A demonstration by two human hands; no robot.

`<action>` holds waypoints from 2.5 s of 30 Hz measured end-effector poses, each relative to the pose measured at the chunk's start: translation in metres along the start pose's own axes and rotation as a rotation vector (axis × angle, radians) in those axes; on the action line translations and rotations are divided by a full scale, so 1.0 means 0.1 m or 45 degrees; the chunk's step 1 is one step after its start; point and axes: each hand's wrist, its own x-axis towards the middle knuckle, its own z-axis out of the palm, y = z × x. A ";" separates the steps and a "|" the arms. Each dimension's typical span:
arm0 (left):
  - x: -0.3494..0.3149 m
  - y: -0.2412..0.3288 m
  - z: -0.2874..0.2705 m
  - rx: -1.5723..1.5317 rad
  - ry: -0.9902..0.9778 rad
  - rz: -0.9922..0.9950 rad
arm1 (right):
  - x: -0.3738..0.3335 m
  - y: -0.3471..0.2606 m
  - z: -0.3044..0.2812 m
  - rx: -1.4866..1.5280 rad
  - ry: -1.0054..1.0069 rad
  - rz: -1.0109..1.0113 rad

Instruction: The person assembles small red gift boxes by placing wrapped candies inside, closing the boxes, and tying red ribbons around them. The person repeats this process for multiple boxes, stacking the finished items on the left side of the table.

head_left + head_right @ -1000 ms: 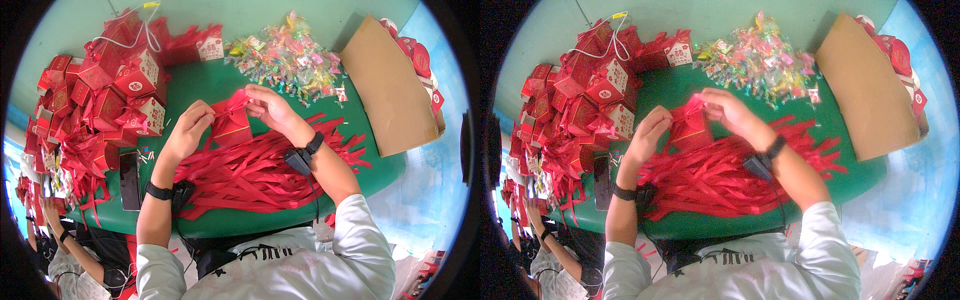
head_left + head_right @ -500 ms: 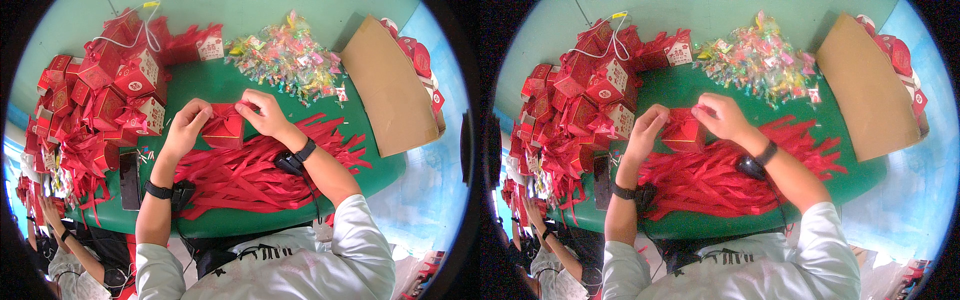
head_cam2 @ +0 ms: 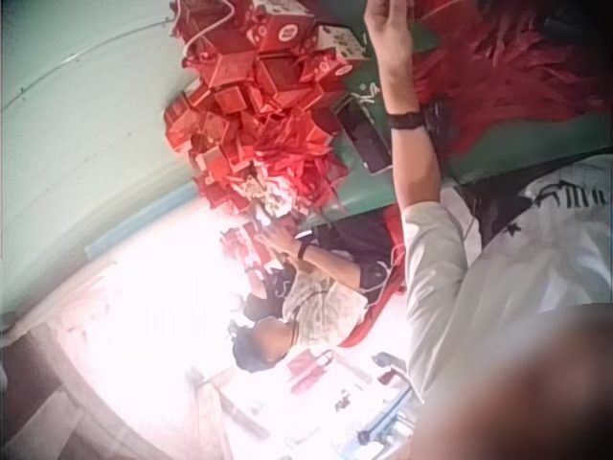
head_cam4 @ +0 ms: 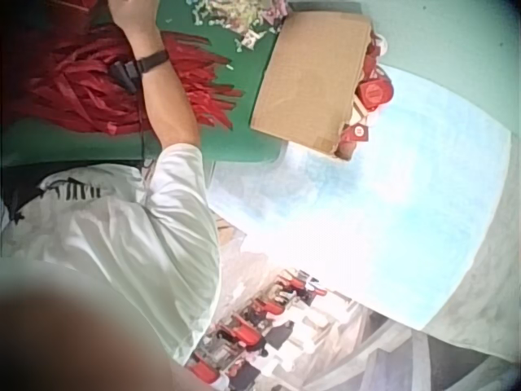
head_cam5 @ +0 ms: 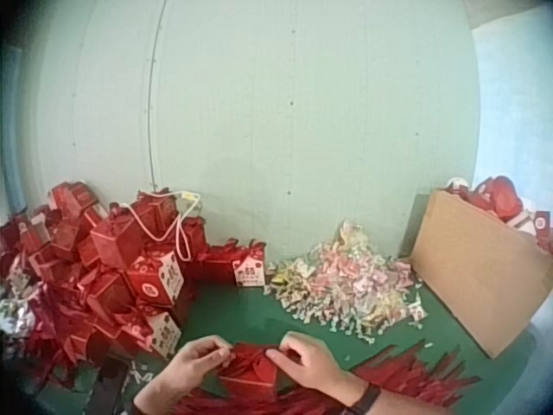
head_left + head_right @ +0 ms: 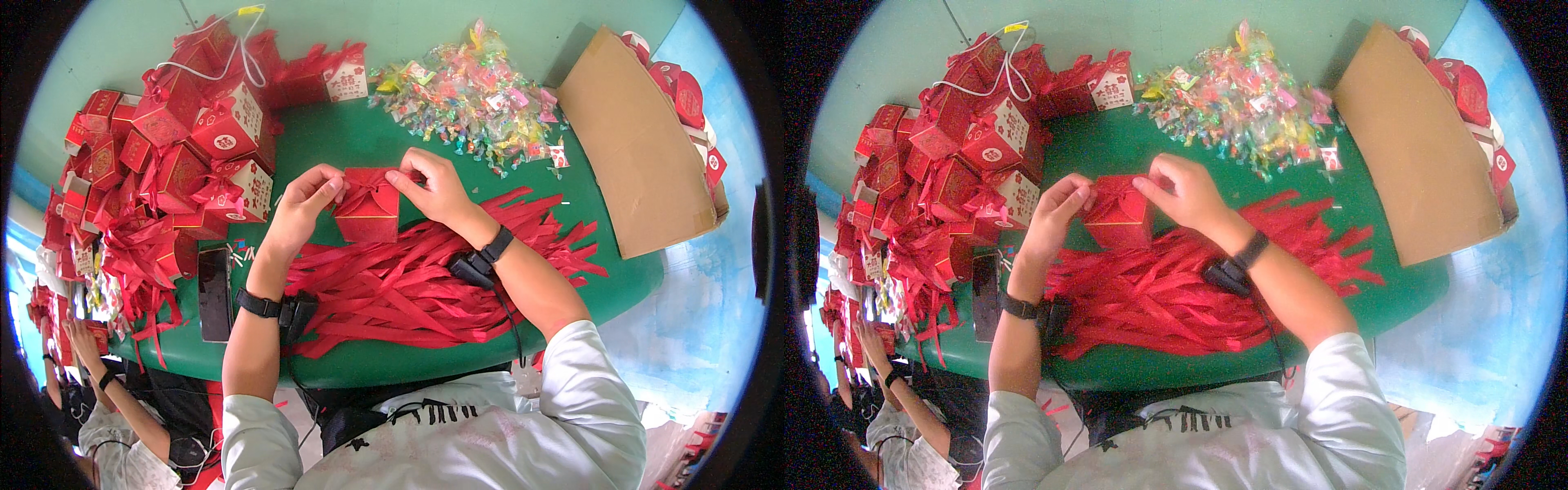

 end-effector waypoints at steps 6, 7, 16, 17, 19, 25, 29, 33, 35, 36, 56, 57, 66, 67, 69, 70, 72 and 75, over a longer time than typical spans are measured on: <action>-0.04 0.08 0.00 0.325 0.041 0.100 | 0.00 -0.03 -0.01 -0.051 -0.002 -0.125; -0.04 0.07 0.00 0.379 0.049 0.152 | 0.01 -0.04 0.00 -0.072 0.016 -0.168; -0.06 0.22 0.24 0.841 0.126 0.341 | 0.01 -0.11 -0.01 -0.090 0.026 -0.223; -0.06 0.21 0.23 0.843 0.125 0.357 | 0.01 -0.10 -0.01 -0.109 0.016 -0.242; -0.05 0.18 0.21 0.851 0.127 0.389 | 0.02 -0.09 -0.02 -0.172 0.014 -0.254; -0.07 0.20 0.17 0.956 0.092 0.441 | 0.02 -0.11 0.03 -0.155 0.179 -0.363; -0.06 0.21 0.13 0.964 0.049 0.501 | 0.01 -0.09 0.04 -0.139 0.153 -0.342; -0.07 0.24 0.11 0.946 0.015 0.463 | 0.00 -0.07 0.05 -0.046 0.153 -0.287; -0.06 0.24 0.10 0.935 -0.001 0.459 | 0.00 -0.04 0.06 -0.017 0.165 -0.290; -0.05 0.23 0.10 0.928 -0.006 0.481 | 0.00 -0.03 0.07 -0.005 0.175 -0.288; -0.10 0.34 0.09 1.000 -0.110 0.439 | -0.11 0.04 0.02 0.311 0.083 0.171; -0.10 0.33 0.09 1.021 -0.127 0.379 | -0.11 0.04 0.03 0.325 0.092 0.176; -0.06 0.23 -0.04 1.186 0.022 0.457 | -0.10 0.03 0.06 0.307 0.135 0.208; -0.05 0.20 -0.06 1.264 0.124 0.537 | -0.09 0.03 0.06 0.311 0.131 0.208; 0.00 0.15 -0.07 1.365 0.476 0.540 | -0.09 0.04 0.06 0.313 0.133 0.215; 0.02 0.14 -0.07 1.410 0.653 0.541 | -0.10 0.06 0.06 0.310 0.139 0.222; -0.01 0.14 -0.08 1.322 0.658 0.465 | -0.10 0.07 0.07 0.299 0.146 0.224; -0.02 0.21 0.00 1.373 0.659 0.406 | -0.09 0.06 0.09 0.250 0.133 0.199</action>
